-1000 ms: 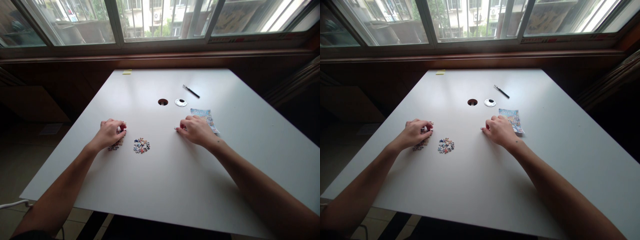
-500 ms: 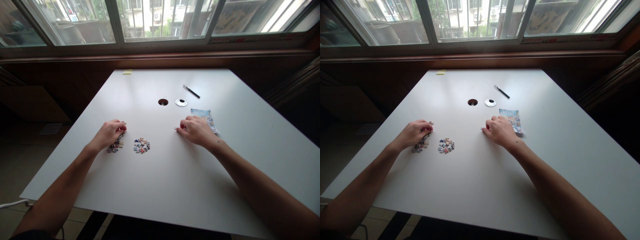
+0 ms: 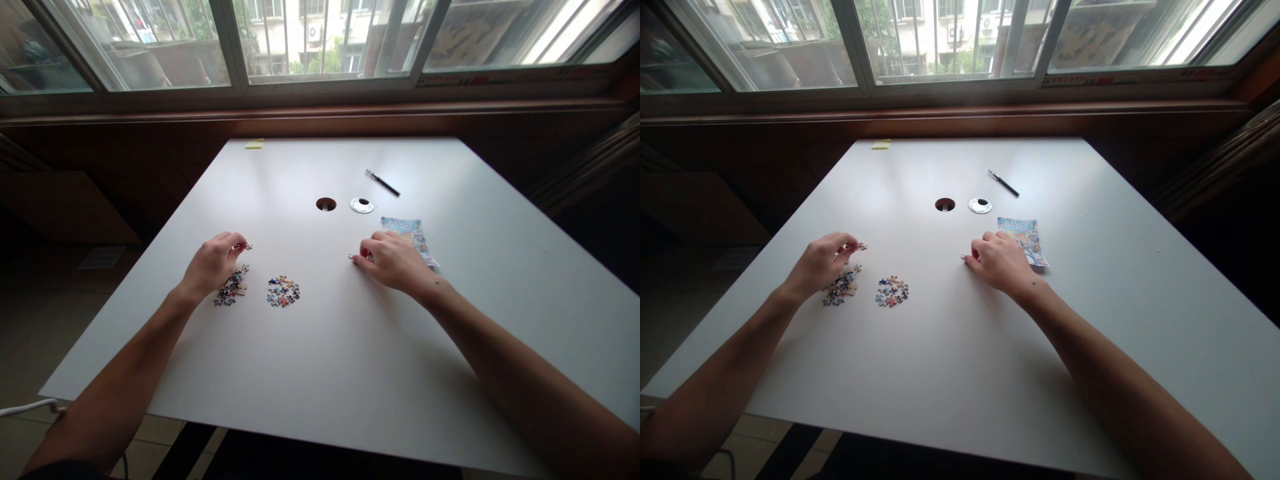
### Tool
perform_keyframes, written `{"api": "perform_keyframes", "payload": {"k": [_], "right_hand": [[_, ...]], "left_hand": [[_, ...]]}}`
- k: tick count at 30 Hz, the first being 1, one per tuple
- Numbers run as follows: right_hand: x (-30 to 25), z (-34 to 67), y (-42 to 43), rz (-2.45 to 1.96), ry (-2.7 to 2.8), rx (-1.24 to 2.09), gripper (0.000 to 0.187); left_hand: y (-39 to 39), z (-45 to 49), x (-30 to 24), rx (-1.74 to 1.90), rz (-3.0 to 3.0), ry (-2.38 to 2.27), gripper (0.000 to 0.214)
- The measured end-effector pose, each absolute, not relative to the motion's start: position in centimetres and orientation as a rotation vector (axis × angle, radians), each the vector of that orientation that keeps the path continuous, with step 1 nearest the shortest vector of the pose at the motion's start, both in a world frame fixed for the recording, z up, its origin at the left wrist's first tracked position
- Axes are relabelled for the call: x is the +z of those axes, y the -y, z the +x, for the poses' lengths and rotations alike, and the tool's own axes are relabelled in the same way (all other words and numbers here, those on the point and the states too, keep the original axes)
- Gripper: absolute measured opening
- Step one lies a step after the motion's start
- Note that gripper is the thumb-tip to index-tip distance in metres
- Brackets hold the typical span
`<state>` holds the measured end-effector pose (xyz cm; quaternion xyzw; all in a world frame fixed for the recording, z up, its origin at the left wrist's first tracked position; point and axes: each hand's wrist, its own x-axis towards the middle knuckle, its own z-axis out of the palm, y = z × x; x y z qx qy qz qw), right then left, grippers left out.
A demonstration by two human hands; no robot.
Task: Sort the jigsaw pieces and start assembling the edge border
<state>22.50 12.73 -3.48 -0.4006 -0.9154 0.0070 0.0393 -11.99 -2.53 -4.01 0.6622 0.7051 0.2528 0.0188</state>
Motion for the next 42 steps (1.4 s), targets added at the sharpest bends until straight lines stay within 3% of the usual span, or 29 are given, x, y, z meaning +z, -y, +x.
{"api": "perform_keyframes", "payload": {"k": [7,18,20,24,26,42], "right_hand": [[-3.6,22.5,-12.8,-1.207,2.784,0.007,0.032],[-3.4,22.4,-12.7,-1.18,2.726,0.074,0.029],[-3.0,22.2,-12.4,-1.132,2.683,0.232,0.026],[-1.5,21.3,-10.6,-0.879,2.552,1.027,0.03],[-0.8,20.8,-9.4,-0.791,2.451,1.265,0.033],[-0.8,19.6,-6.7,-0.82,2.28,1.614,0.031]], "left_hand": [[2.8,-10.3,-3.0,1.342,1.44,-1.704,0.026],[3.4,-9.7,-2.2,1.185,1.453,-1.345,0.045],[3.5,-9.6,-2.2,1.09,1.489,-1.252,0.051],[3.8,-8.8,-1.9,0.9,1.552,-0.976,0.067],[4.0,-8.1,-1.7,0.833,1.588,-0.918,0.071],[4.5,-6.7,-1.4,0.592,1.603,-0.781,0.084]]}}
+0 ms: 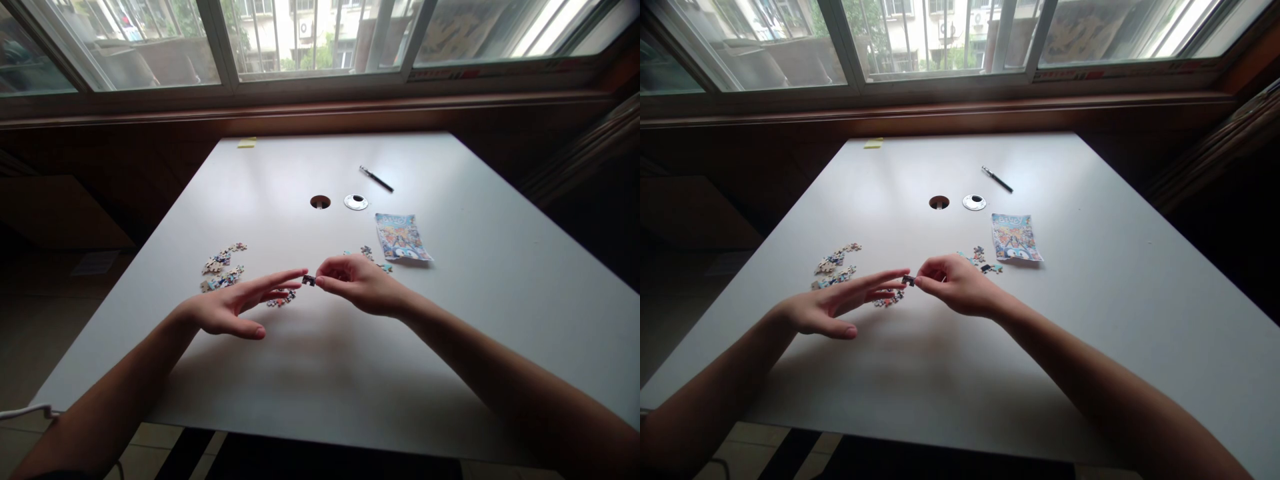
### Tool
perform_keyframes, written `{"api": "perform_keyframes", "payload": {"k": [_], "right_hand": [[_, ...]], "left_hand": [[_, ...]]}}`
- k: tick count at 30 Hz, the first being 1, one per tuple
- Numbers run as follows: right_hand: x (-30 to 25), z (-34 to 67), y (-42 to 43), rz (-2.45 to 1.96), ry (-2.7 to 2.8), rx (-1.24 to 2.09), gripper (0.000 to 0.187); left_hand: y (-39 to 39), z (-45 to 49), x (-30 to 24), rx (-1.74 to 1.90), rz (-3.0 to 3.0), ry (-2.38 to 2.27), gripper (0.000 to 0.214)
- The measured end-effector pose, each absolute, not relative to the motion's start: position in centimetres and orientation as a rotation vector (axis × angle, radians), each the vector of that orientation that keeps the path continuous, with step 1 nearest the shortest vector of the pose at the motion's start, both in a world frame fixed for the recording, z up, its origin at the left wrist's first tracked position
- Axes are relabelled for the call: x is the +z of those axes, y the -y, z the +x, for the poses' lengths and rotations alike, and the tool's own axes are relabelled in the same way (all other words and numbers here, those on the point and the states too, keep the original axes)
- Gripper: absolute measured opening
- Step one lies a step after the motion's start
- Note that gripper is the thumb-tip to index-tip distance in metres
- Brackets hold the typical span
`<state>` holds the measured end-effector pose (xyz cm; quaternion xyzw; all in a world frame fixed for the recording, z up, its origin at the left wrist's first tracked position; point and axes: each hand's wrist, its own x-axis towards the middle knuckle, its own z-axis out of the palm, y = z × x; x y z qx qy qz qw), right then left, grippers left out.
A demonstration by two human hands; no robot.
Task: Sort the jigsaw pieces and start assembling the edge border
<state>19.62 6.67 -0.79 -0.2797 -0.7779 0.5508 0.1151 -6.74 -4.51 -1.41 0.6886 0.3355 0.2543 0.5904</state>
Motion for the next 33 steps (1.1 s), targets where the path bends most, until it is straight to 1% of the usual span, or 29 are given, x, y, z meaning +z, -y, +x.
{"api": "perform_keyframes", "payload": {"k": [3,6,8,11,15,18,23,28,33], "right_hand": [[-0.7,19.8,-6.8,-0.82,2.262,1.648,0.031],[-0.9,20.0,-7.5,-0.836,2.288,1.587,0.031],[-1.0,20.3,-8.4,-0.91,2.326,1.419,0.031],[-0.6,21.5,-10.6,-1.137,2.362,1.04,0.027],[0.4,23.6,-13.4,-1.379,2.493,0.968,0.026],[0.6,24.5,-14.3,-1.498,2.659,0.905,0.022],[-0.7,24.1,-14.1,-1.486,2.836,0.856,0.015],[-1.6,23.6,-14.0,-1.454,2.845,0.772,0.016],[-1.7,23.6,-14.1,-1.445,2.697,0.605,0.016]], "left_hand": [[4.4,-6.9,-1.6,0.717,1.54,-0.801,0.081],[4.2,-7.2,-2.0,0.823,1.491,-0.832,0.074],[4.0,-7.4,-2.3,0.891,1.47,-0.866,0.07],[3.8,-7.8,-2.9,1.018,1.438,-0.93,0.062],[3.7,-8.2,-3.6,1.134,1.431,-0.974,0.051],[3.6,-8.3,-3.8,1.143,1.436,-0.936,0.047],[3.6,-8.4,-3.9,1.13,1.438,-0.897,0.041],[3.5,-8.5,-3.9,1.136,1.452,-0.881,0.036],[3.6,-8.4,-3.9,1.123,1.454,-0.879,0.036]]}}
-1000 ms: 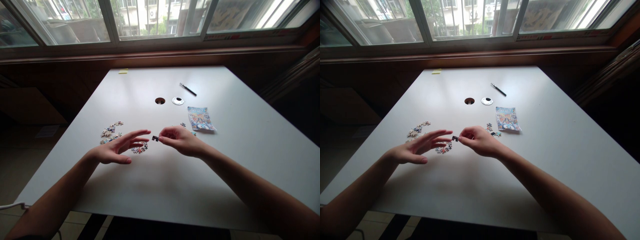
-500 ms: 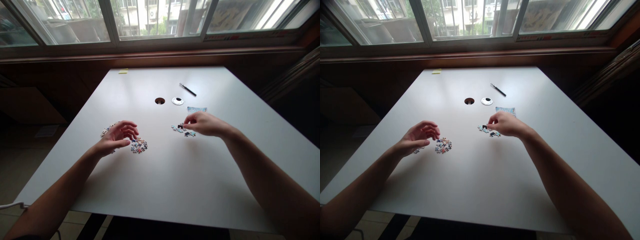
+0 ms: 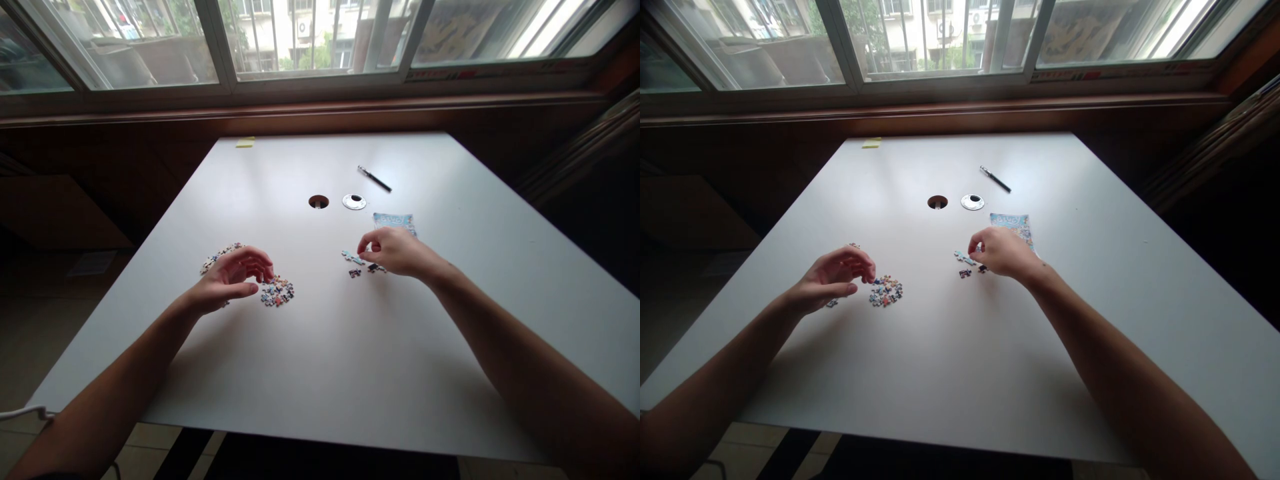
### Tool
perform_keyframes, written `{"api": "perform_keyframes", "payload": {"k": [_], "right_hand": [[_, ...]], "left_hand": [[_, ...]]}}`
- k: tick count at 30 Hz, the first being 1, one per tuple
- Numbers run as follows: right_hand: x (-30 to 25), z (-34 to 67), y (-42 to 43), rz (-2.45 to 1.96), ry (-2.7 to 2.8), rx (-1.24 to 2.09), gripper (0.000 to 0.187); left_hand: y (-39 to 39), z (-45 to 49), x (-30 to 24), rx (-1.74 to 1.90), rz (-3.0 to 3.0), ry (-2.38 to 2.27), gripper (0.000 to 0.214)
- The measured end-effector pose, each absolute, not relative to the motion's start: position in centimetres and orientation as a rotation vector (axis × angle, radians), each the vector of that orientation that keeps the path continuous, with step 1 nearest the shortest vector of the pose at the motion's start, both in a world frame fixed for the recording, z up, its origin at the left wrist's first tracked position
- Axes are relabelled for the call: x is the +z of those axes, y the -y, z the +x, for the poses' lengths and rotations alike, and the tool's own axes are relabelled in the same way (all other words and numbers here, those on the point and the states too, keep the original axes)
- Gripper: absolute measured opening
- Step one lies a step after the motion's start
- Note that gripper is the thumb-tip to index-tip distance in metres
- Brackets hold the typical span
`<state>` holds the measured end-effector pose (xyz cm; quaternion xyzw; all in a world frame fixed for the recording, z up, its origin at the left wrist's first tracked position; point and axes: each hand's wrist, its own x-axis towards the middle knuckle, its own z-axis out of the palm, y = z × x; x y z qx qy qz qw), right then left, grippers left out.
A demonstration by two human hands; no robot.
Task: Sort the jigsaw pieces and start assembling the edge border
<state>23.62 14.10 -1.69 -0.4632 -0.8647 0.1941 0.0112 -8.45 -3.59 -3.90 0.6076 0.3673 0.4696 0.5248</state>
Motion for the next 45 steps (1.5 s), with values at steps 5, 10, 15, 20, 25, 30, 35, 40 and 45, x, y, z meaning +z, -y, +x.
{"api": "perform_keyframes", "payload": {"k": [5,10,15,20,25,30,35,40,45], "right_hand": [[-2.2,23.3,-13.8,-1.382,2.755,0.522,0.016],[-2.7,23.1,-13.6,-1.313,2.816,0.382,0.013],[-2.6,23.1,-13.6,-1.323,2.844,0.363,0.019],[-2.4,23.3,-13.6,-1.147,2.875,0.426,0.029],[-3.0,23.6,-13.9,-1.019,2.926,0.464,0.034],[-3.2,23.7,-14.0,-1.036,2.909,0.357,0.025],[-3.2,23.7,-13.9,-1.057,2.914,0.231,0.023],[-3.3,23.7,-14.0,-1.054,2.915,0.196,0.024],[-3.0,23.6,-13.9,-1.048,2.933,0.187,0.026]], "left_hand": [[3.6,-8.4,-3.9,1.124,1.447,-0.878,0.036],[3.6,-8.3,-3.9,1.113,1.446,-0.876,0.035],[3.6,-8.4,-3.9,1.108,1.437,-0.894,0.033],[3.7,-8.5,-3.8,1.122,1.417,-0.905,0.031],[3.7,-8.3,-3.7,1.138,1.409,-0.944,0.028],[3.4,-8.9,-2.8,1.297,1.45,-1.276,0.015],[3.2,-11.4,-1.6,1.042,1.838,-2.118,0.024],[3.1,-13.6,-1.6,0.575,2.185,-2.103,0.02],[3.4,-14.0,-1.5,0.378,2.228,-2.037,0.018]]}}
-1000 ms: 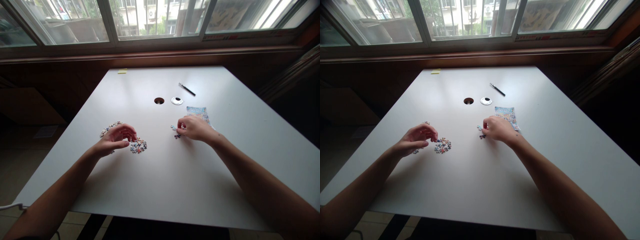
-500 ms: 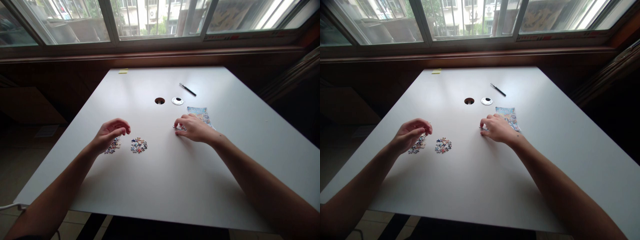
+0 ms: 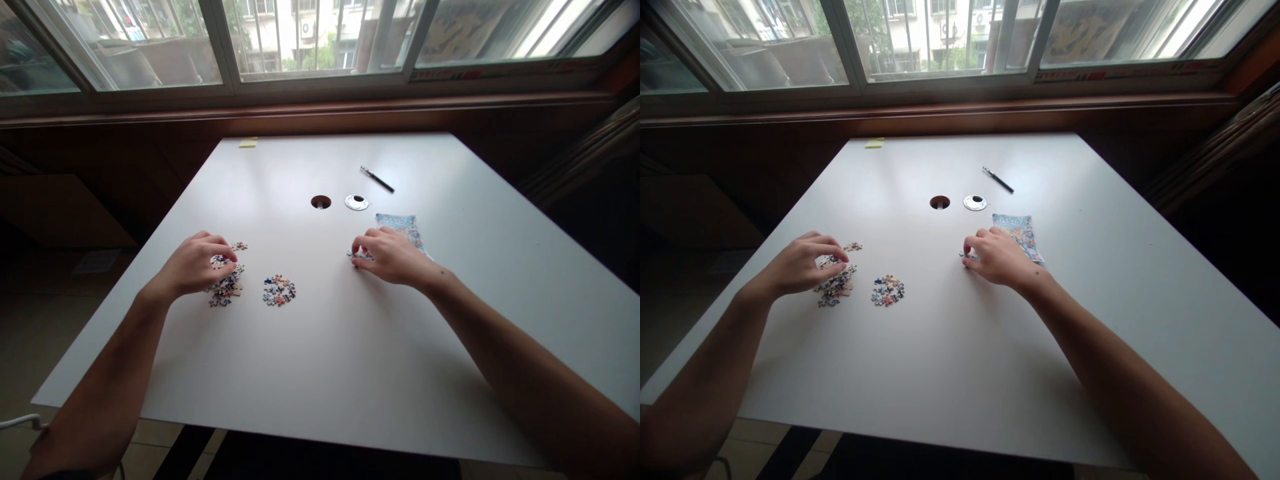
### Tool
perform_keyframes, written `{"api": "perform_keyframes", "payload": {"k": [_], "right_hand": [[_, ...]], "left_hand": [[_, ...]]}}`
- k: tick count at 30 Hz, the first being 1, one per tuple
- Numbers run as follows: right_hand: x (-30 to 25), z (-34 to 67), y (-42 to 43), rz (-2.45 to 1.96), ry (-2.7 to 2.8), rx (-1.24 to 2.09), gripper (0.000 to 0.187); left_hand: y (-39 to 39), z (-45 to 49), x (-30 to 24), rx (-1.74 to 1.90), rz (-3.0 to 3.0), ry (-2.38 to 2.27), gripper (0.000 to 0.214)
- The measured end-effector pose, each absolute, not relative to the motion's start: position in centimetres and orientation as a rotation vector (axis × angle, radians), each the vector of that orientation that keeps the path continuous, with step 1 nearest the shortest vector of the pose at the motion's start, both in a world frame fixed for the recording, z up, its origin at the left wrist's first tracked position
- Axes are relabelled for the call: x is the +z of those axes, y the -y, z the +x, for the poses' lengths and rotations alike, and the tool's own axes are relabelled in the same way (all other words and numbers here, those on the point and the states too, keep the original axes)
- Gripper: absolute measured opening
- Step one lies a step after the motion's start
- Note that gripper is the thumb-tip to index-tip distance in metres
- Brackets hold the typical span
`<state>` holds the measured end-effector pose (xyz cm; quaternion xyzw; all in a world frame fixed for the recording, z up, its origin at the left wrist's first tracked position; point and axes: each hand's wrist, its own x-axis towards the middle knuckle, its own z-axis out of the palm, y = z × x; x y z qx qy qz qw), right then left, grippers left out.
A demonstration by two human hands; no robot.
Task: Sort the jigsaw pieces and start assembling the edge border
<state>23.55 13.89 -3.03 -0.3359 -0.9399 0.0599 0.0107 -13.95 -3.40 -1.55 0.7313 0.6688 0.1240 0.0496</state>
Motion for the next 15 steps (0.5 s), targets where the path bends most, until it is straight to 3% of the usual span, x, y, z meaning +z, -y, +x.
{"api": "perform_keyframes", "payload": {"k": [7,15], "right_hand": [[-3.14,23.43,-13.67,-1.032,2.869,0.21,0.031],[-2.93,23.34,-13.43,-1.041,2.877,0.215,0.03]], "left_hand": [[3.45,-13.87,-1.82,0.23,2.226,-2.029,0.019],[3.31,-14.27,-2.1,0.353,2.037,-2.062,0.02]]}}
